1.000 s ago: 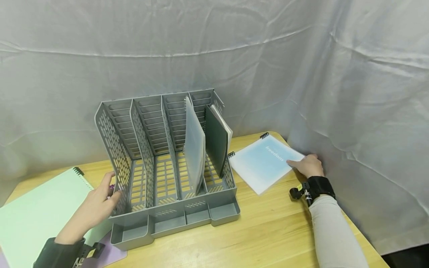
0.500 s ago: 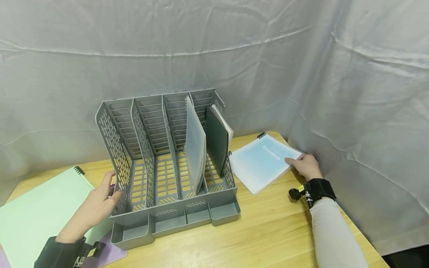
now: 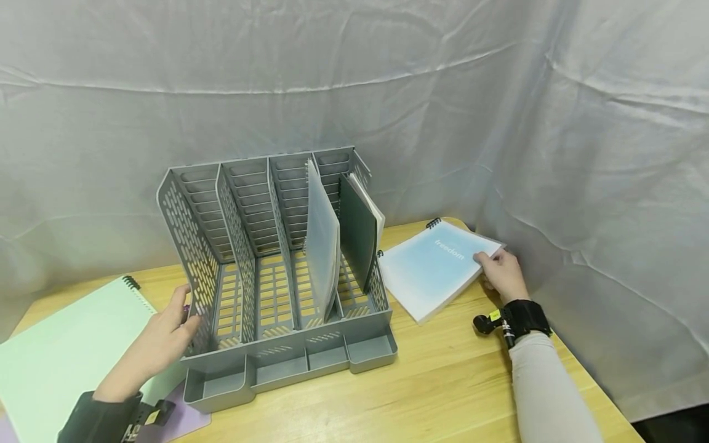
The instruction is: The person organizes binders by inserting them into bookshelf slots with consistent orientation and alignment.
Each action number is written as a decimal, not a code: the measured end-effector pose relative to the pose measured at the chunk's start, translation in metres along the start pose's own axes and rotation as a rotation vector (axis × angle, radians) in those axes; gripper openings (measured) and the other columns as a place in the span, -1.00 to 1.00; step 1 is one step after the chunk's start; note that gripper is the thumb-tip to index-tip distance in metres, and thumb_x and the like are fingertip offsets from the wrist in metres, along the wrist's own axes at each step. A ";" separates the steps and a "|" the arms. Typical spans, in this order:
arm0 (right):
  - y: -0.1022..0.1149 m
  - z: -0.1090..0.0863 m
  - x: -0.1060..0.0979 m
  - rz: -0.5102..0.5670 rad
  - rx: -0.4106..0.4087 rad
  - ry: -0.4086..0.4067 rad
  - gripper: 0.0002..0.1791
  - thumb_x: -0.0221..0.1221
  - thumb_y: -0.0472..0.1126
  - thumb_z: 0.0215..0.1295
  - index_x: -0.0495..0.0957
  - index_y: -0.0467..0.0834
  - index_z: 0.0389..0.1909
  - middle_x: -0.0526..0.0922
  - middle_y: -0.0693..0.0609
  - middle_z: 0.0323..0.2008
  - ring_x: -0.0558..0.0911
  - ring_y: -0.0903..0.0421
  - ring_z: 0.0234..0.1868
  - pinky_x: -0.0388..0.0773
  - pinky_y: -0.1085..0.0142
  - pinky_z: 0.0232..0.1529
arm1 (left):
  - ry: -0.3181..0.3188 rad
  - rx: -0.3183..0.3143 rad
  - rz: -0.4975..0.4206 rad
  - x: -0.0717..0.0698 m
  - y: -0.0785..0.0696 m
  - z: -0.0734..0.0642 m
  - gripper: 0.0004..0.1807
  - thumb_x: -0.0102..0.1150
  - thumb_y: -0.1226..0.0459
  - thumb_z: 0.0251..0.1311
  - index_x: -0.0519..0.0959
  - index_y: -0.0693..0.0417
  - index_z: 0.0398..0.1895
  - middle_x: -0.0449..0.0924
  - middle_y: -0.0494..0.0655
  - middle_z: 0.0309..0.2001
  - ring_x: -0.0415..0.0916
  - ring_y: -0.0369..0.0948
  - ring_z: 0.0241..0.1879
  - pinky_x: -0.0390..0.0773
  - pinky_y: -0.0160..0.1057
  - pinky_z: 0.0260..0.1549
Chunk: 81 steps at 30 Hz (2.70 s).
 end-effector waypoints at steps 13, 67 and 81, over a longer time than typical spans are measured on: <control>0.005 0.001 0.007 0.104 -0.055 0.038 -0.54 -0.05 0.00 0.71 0.30 -0.17 -0.44 0.38 0.13 -0.74 0.39 0.13 -0.69 0.43 0.19 -0.59 | -0.006 0.002 -0.026 0.001 0.001 0.000 -0.32 -0.15 0.29 0.58 -0.05 0.22 0.66 0.64 0.17 -0.17 0.46 -0.10 -0.42 0.36 -0.13 -0.53; 0.048 -0.038 -0.016 -0.075 -0.341 -0.139 -0.76 -0.07 0.06 0.73 0.38 -0.02 -0.04 0.28 0.22 -0.74 0.31 0.20 -0.78 0.31 0.21 -0.65 | -0.031 0.058 0.070 -0.030 -0.005 0.021 -0.14 -0.15 -0.06 0.72 -0.09 0.49 0.63 0.74 0.26 -0.20 0.69 -0.01 -0.32 0.63 0.04 -0.35; 0.058 -0.053 -0.028 -0.081 -0.406 -0.147 -0.78 -0.09 0.03 0.74 0.43 0.00 0.03 0.41 0.19 -0.70 0.33 0.17 -0.79 0.33 0.21 -0.67 | -0.026 0.048 0.090 -0.037 -0.007 0.034 -0.24 -0.16 -0.06 0.72 0.03 0.46 0.50 0.58 0.14 -0.28 0.52 -0.12 -0.43 0.45 -0.13 -0.46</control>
Point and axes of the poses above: each hand's wrist, its own z-axis towards the middle knuckle, its own x-axis out of the palm, y = z × x, the point moved 1 cm from there along z, towards the middle knuckle
